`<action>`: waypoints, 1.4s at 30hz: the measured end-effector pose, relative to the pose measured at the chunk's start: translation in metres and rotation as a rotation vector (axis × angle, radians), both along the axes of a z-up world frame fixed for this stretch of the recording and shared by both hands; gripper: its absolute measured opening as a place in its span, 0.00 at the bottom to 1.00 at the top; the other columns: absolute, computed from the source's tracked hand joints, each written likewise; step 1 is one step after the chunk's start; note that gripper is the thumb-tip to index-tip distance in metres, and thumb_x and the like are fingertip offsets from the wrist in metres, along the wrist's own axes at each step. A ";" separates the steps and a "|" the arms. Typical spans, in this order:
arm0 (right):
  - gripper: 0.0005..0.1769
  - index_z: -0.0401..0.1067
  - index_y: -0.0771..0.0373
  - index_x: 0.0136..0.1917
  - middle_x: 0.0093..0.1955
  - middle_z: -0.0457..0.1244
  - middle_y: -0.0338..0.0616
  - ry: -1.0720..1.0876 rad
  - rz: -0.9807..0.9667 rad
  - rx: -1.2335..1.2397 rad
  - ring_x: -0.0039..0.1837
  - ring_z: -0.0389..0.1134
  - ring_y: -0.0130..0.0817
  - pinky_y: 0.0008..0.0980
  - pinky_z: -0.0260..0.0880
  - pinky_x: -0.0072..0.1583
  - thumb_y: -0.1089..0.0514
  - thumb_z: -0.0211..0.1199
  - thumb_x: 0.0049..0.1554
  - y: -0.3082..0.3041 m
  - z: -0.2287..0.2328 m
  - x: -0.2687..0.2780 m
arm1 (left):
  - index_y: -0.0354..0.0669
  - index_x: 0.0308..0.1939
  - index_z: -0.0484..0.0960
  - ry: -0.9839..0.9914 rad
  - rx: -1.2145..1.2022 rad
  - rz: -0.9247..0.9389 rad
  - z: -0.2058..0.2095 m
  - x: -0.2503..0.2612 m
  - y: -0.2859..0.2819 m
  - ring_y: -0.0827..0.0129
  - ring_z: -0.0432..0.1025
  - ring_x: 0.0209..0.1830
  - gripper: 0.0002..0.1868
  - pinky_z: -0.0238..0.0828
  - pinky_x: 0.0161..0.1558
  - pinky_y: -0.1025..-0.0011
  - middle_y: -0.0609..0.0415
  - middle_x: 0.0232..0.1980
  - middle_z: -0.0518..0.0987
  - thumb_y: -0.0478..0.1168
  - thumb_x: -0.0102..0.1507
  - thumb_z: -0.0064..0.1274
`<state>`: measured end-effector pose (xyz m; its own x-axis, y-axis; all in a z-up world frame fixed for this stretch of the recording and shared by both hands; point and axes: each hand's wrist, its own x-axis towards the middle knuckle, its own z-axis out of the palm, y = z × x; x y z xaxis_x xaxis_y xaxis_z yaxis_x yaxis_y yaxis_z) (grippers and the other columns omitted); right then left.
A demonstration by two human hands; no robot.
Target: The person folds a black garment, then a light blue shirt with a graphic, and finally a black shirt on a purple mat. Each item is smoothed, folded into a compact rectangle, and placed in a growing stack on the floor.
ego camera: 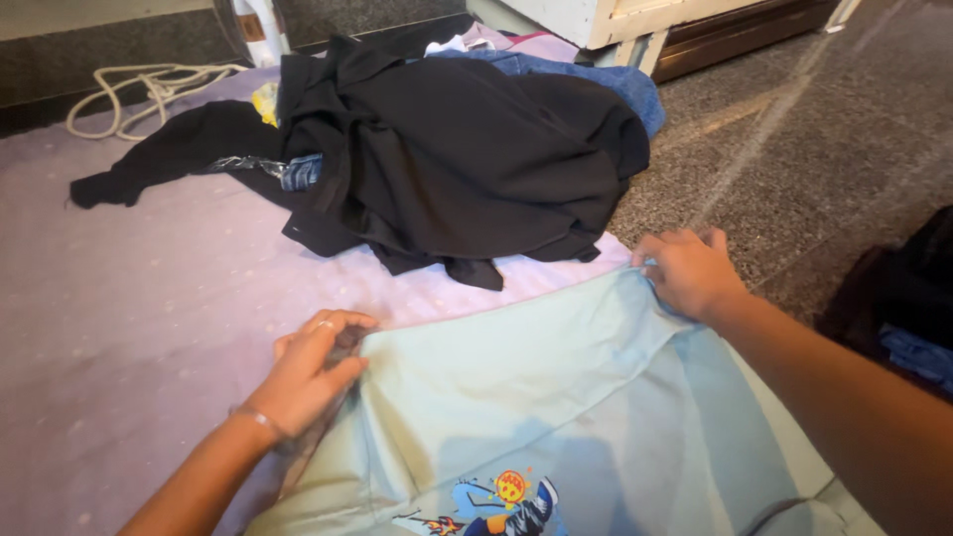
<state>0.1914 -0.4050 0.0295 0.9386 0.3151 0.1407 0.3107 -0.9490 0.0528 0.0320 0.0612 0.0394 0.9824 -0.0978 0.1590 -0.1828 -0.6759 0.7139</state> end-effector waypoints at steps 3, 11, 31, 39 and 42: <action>0.13 0.72 0.47 0.57 0.55 0.65 0.43 -0.195 -0.006 -0.040 0.66 0.63 0.43 0.53 0.50 0.72 0.49 0.63 0.59 0.009 0.003 -0.023 | 0.46 0.58 0.77 -0.132 0.164 0.041 0.009 -0.039 0.001 0.56 0.67 0.62 0.24 0.53 0.66 0.58 0.48 0.61 0.74 0.49 0.60 0.55; 0.22 0.70 0.57 0.61 0.65 0.62 0.46 -0.164 0.527 0.361 0.70 0.60 0.45 0.47 0.54 0.69 0.49 0.60 0.56 0.033 0.037 -0.125 | 0.46 0.66 0.74 -0.233 0.528 -0.380 -0.015 -0.109 0.024 0.56 0.70 0.60 0.34 0.64 0.60 0.58 0.48 0.60 0.75 0.47 0.56 0.57; 0.34 0.56 0.54 0.79 0.82 0.46 0.55 0.051 0.540 0.141 0.80 0.47 0.53 0.48 0.44 0.75 0.46 0.51 0.62 0.002 0.023 -0.166 | 0.76 0.76 0.59 0.292 1.136 -0.213 -0.073 -0.125 0.088 0.60 0.78 0.51 0.40 0.79 0.47 0.65 0.51 0.65 0.70 0.47 0.60 0.51; 0.32 0.62 0.52 0.73 0.74 0.57 0.53 -0.122 0.275 0.072 0.72 0.57 0.52 0.47 0.54 0.70 0.42 0.55 0.58 -0.006 0.026 -0.170 | 0.72 0.70 0.63 0.736 1.090 -0.050 0.014 -0.105 0.062 0.61 0.74 0.61 0.27 0.73 0.61 0.63 0.56 0.65 0.73 0.49 0.66 0.45; 0.35 0.63 0.54 0.75 0.68 0.62 0.44 -0.077 0.167 0.110 0.69 0.62 0.44 0.45 0.57 0.70 0.43 0.57 0.57 -0.003 0.033 -0.167 | 0.67 0.66 0.68 0.703 1.211 0.027 0.053 -0.094 0.041 0.60 0.73 0.62 0.22 0.69 0.64 0.61 0.57 0.63 0.75 0.48 0.67 0.43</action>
<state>0.0242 -0.4083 0.0624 0.8596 0.4445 0.2519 0.4636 -0.8858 -0.0189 -0.0616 0.1020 0.0920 0.8240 0.2013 -0.5296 -0.0127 -0.9280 -0.3724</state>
